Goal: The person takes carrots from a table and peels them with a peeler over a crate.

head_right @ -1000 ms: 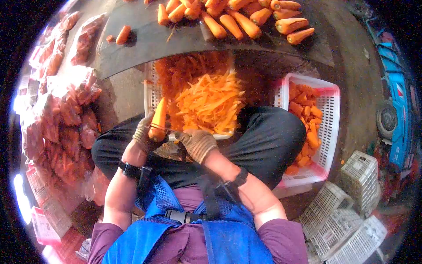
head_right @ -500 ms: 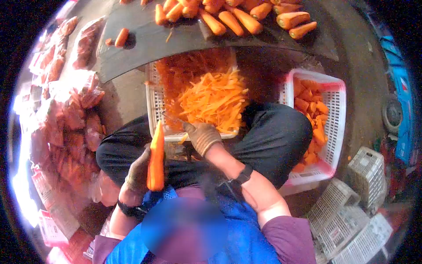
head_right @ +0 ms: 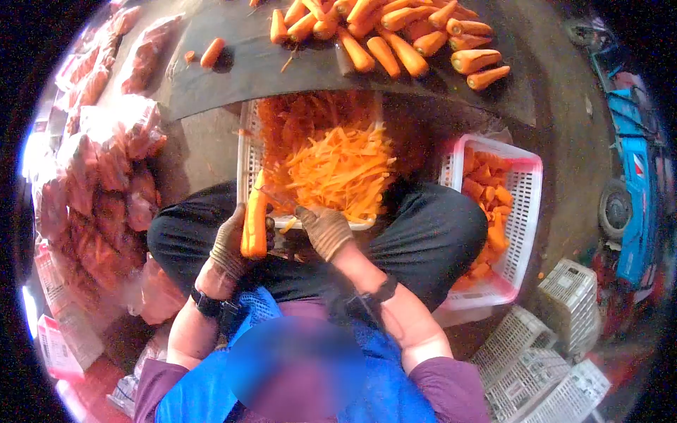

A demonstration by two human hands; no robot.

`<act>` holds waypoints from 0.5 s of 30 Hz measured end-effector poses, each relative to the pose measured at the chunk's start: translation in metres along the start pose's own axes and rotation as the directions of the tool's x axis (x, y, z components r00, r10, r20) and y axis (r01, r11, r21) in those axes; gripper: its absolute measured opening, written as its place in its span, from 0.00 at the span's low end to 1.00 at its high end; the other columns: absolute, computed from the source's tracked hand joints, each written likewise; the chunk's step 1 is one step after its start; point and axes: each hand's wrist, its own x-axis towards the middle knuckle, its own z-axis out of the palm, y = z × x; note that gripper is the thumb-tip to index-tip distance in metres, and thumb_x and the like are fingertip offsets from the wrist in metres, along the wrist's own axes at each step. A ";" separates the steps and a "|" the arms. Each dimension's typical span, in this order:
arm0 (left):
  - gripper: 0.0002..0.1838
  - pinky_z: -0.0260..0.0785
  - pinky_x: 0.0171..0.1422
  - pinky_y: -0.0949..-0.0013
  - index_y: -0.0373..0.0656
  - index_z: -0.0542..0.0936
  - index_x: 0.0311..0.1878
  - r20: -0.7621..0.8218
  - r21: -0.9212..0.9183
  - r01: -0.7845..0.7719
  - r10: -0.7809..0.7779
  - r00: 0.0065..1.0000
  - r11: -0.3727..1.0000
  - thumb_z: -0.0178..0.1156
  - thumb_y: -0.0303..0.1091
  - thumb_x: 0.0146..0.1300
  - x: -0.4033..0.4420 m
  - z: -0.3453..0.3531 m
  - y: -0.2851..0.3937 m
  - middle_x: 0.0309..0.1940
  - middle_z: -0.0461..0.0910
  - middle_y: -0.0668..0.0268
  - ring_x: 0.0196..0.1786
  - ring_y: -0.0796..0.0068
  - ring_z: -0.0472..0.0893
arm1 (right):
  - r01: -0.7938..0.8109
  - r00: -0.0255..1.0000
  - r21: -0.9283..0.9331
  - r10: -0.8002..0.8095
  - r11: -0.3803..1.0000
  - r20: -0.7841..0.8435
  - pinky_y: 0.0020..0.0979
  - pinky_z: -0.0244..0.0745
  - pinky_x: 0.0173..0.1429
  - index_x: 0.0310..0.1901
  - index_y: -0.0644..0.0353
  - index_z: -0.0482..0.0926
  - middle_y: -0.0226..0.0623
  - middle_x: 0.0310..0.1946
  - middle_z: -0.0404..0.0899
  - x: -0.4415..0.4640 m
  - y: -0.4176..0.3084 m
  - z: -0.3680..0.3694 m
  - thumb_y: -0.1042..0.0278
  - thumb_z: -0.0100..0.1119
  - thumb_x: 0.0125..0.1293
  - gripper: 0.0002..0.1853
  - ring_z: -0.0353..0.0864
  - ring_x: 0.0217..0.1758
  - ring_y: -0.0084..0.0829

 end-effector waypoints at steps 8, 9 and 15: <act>0.24 0.72 0.52 0.59 0.40 0.65 0.57 -0.031 -0.067 -0.153 0.151 0.988 0.986 0.46 0.49 0.67 0.021 0.020 0.002 0.44 0.75 0.60 0.46 0.63 0.77 | 0.188 0.977 -0.036 -0.183 0.981 0.110 0.43 0.70 0.34 0.28 0.62 0.77 0.51 0.23 0.76 0.001 0.010 0.016 0.45 0.43 0.66 0.26 0.76 0.30 0.50; 0.25 0.67 0.59 0.57 0.40 0.64 0.59 -0.034 -0.151 -0.219 0.217 0.976 0.964 0.46 0.49 0.67 0.032 0.021 0.008 0.49 0.74 0.59 0.51 0.61 0.74 | 0.110 0.988 -0.069 -0.102 0.991 0.116 0.45 0.71 0.34 0.28 0.61 0.78 0.53 0.24 0.76 0.003 0.013 0.017 0.44 0.41 0.67 0.27 0.77 0.31 0.52; 0.22 0.66 0.60 0.57 0.41 0.67 0.57 0.091 -0.167 -0.309 0.326 0.941 0.936 0.53 0.44 0.65 0.040 0.022 0.064 0.48 0.74 0.61 0.50 0.61 0.75 | 0.470 0.880 -0.333 -0.406 0.817 0.248 0.41 0.72 0.32 0.39 0.56 0.77 0.45 0.27 0.78 -0.010 -0.002 0.008 0.57 0.42 0.65 0.15 0.78 0.31 0.43</act>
